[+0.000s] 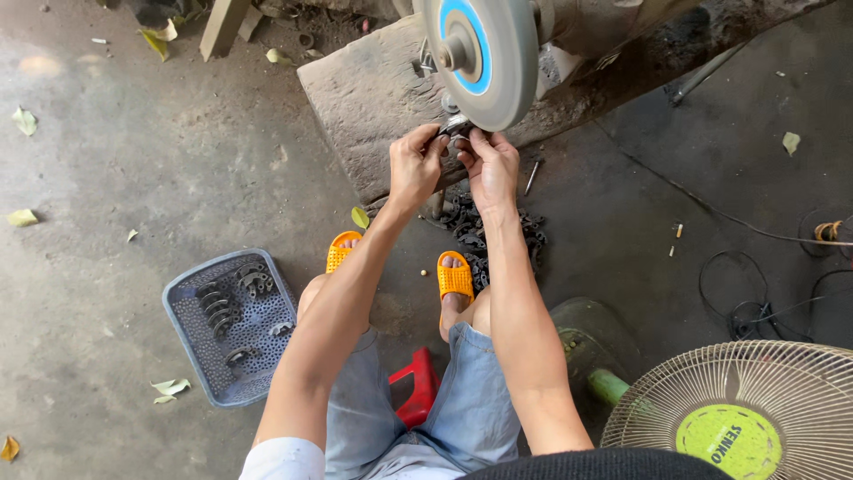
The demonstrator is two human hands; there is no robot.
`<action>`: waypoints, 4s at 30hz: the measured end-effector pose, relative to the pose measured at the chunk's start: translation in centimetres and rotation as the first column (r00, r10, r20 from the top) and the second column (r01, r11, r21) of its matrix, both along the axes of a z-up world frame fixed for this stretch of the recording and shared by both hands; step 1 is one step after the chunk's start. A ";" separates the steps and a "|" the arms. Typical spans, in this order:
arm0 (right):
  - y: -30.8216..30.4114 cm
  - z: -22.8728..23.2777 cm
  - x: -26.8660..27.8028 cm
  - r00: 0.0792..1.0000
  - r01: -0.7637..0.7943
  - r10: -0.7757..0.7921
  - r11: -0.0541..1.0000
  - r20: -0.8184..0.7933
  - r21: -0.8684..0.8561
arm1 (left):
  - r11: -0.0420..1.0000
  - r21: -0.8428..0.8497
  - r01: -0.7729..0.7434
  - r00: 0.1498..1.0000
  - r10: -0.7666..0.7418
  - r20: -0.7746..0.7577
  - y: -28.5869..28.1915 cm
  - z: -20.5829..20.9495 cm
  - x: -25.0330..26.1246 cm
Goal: The person grinds small metal parts against a rotating grinding wheel, creating sparks. They handle the parts one at a time, rotating them to grind different edges, and place the finished pieces into a plastic basket.
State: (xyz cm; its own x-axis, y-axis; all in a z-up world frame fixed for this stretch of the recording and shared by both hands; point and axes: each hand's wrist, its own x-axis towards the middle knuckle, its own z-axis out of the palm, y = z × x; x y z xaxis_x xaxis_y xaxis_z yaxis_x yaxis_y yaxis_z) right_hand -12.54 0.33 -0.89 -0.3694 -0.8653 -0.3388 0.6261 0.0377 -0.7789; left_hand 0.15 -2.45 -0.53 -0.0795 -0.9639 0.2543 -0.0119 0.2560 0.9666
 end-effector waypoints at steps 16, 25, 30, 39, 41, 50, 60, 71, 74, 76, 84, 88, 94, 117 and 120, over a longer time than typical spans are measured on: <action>0.2 -0.4 -1.1 0.999 0.036 -0.035 0.999 0.016 -0.023 | 0.998 -0.055 -0.002 0.999 0.005 0.047 -0.2 1.3 -1.6; -0.4 -1.2 -1.9 0.985 0.126 -0.128 0.992 0.113 0.025 | 1.000 -0.016 0.023 1.000 -0.023 0.018 -0.5 -0.6 -2.8; -1.2 -2.9 0.2 0.999 0.011 -0.012 1.000 0.047 0.029 | 0.999 -0.013 -0.034 0.995 0.035 0.093 -0.2 -0.2 0.6; -0.5 -0.7 1.6 0.974 0.168 -0.172 0.985 0.150 0.038 | 0.999 0.005 -0.034 0.988 0.033 0.150 0.0 -1.5 1.8; -0.8 -3.7 -0.5 0.987 0.111 -0.112 0.994 0.115 0.015 | 0.998 0.008 -0.058 0.989 0.057 0.138 0.7 -0.7 0.9; 0.0 -0.2 1.2 0.985 -0.074 0.083 0.995 -0.152 0.060 | 1.000 0.016 0.017 0.970 -0.020 0.241 1.3 0.8 2.6; 0.4 0.7 -0.3 0.999 0.033 -0.032 0.998 -0.016 0.054 | 0.981 -0.192 -0.002 0.959 0.056 0.277 -0.2 -1.0 -1.1; -1.1 -0.5 2.6 0.989 -0.115 0.114 0.993 -0.092 -0.004 | 0.998 -0.067 -0.011 0.951 0.031 0.308 0.9 -0.2 3.2; -1.3 -1.1 3.3 0.988 -0.139 0.138 0.990 -0.065 -0.004 | 0.996 -0.090 -0.009 0.960 0.034 0.278 0.7 -0.2 4.6; -1.7 -1.9 3.4 0.989 -0.138 0.138 0.990 -0.051 -0.005 | 0.994 -0.112 0.011 0.965 0.019 0.261 -0.1 -1.8 4.8; -0.1 -3.6 1.6 0.997 0.078 -0.078 0.997 -0.004 0.028 | 0.980 -0.168 0.110 0.934 -0.045 0.354 -1.3 -6.0 3.7; 1.0 -3.1 -0.2 0.995 0.063 -0.060 0.997 -0.075 0.039 | 0.973 -0.172 0.152 0.931 -0.082 0.356 -0.2 -2.9 2.2; 0.4 0.0 0.3 0.995 -0.013 0.012 1.000 -0.102 -0.013 | 0.985 -0.082 0.153 0.951 -0.125 0.282 -0.3 -1.6 1.8; -1.3 -1.8 0.4 0.990 0.089 -0.092 0.996 0.103 0.027 | 0.975 -0.196 0.101 0.980 -0.064 0.187 -0.9 -0.9 0.8; -1.4 -1.3 1.8 0.997 0.060 -0.060 0.998 0.048 0.006 | 0.972 -0.225 0.073 0.973 -0.020 0.230 -1.0 -1.8 2.0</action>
